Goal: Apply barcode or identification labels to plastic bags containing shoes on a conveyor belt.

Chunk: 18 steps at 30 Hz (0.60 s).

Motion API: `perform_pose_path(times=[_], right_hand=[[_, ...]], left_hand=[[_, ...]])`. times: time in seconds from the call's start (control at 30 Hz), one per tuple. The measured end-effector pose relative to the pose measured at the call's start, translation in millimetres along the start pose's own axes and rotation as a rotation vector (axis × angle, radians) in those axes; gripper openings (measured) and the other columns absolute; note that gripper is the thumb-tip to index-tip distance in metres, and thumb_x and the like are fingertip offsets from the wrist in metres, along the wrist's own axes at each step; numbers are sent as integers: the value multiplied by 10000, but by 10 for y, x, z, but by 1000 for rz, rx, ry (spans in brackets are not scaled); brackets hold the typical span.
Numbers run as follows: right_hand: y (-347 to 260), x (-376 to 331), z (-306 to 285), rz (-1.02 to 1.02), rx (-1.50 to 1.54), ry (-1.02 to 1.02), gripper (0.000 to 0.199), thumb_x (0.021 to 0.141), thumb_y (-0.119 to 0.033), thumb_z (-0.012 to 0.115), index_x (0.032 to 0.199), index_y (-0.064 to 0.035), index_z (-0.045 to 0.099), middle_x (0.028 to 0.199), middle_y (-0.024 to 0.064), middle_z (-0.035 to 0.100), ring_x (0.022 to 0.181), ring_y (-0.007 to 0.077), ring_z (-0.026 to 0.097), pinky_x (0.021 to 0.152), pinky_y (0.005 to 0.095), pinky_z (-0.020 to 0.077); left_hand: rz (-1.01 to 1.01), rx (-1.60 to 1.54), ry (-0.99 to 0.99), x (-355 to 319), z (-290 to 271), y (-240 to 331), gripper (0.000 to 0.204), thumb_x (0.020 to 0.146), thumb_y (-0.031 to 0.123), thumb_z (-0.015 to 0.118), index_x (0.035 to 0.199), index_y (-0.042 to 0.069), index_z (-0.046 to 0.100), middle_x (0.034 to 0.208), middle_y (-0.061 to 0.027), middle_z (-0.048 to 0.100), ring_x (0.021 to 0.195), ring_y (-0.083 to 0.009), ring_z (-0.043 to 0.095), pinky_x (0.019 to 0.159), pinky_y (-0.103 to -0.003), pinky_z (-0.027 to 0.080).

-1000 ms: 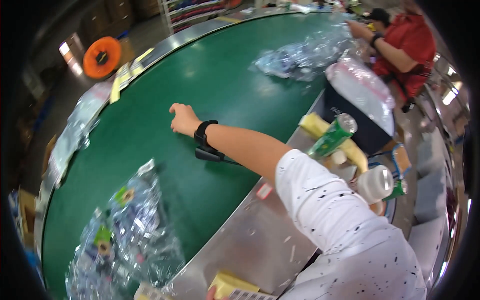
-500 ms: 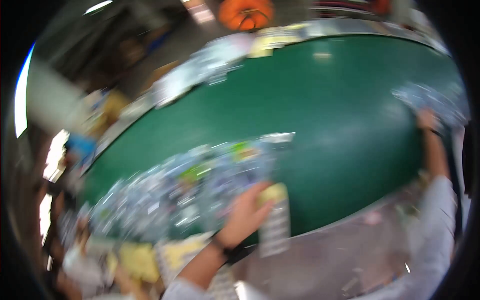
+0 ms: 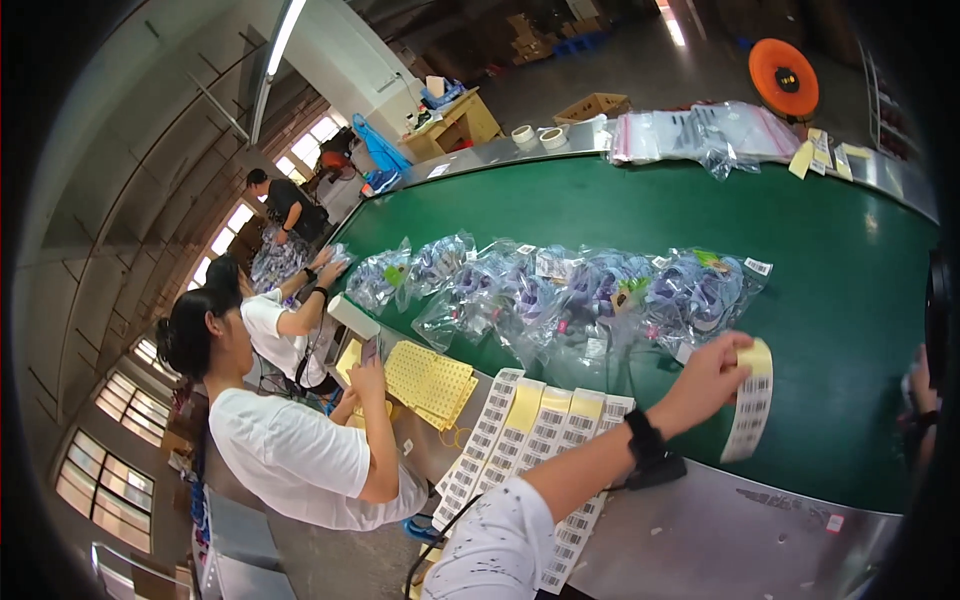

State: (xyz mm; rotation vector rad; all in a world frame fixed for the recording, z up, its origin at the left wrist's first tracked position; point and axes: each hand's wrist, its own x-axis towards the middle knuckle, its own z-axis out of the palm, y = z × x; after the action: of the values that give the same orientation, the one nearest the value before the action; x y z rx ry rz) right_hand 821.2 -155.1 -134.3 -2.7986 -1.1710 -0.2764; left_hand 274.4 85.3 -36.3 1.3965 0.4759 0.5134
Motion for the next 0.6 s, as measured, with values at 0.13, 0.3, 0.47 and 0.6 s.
perform_pose_path(times=[0.13, 0.3, 0.47, 0.6], right_hand=[[-1851, -385, -97, -381, 559, 86, 281, 664, 99, 508, 936, 30, 517, 788, 171, 573, 697, 334, 553, 630, 408, 427], [-3795, -2039, -1762, -579, 1068, -311, 148, 787, -53, 621, 920, 12, 618, 841, 71, 626, 725, 145, 580, 662, 305, 471], [-4190, -2967, -1821, -784, 1248, -602, 146, 732, -56, 686, 846, 33, 670, 749, 60, 675, 703, 116, 626, 644, 263, 478], [-4179, -3315, -1950, -267, 1467, -812, 50, 762, 12, 638, 807, 24, 656, 771, 57, 653, 739, 120, 596, 694, 261, 476]], left_hand=[[-5, -30, 32, -779, 23, 160, 347, 928, 32, 492, 1273, 39, 451, 941, -50, 615, 840, -104, 619, 667, -254, 539], [60, 148, 158, -1597, -53, 292, 233, 958, 61, 498, 1187, 35, 532, 863, -12, 558, 771, -51, 526, 684, -227, 448], [223, 80, 318, -2079, 7, 252, 199, 952, 77, 519, 1132, 23, 587, 930, -28, 597, 801, -67, 550, 705, -220, 450], [148, 80, 269, -2265, 125, 94, 278, 924, 105, 571, 1192, 33, 584, 926, -53, 631, 753, -93, 575, 659, -248, 466]])
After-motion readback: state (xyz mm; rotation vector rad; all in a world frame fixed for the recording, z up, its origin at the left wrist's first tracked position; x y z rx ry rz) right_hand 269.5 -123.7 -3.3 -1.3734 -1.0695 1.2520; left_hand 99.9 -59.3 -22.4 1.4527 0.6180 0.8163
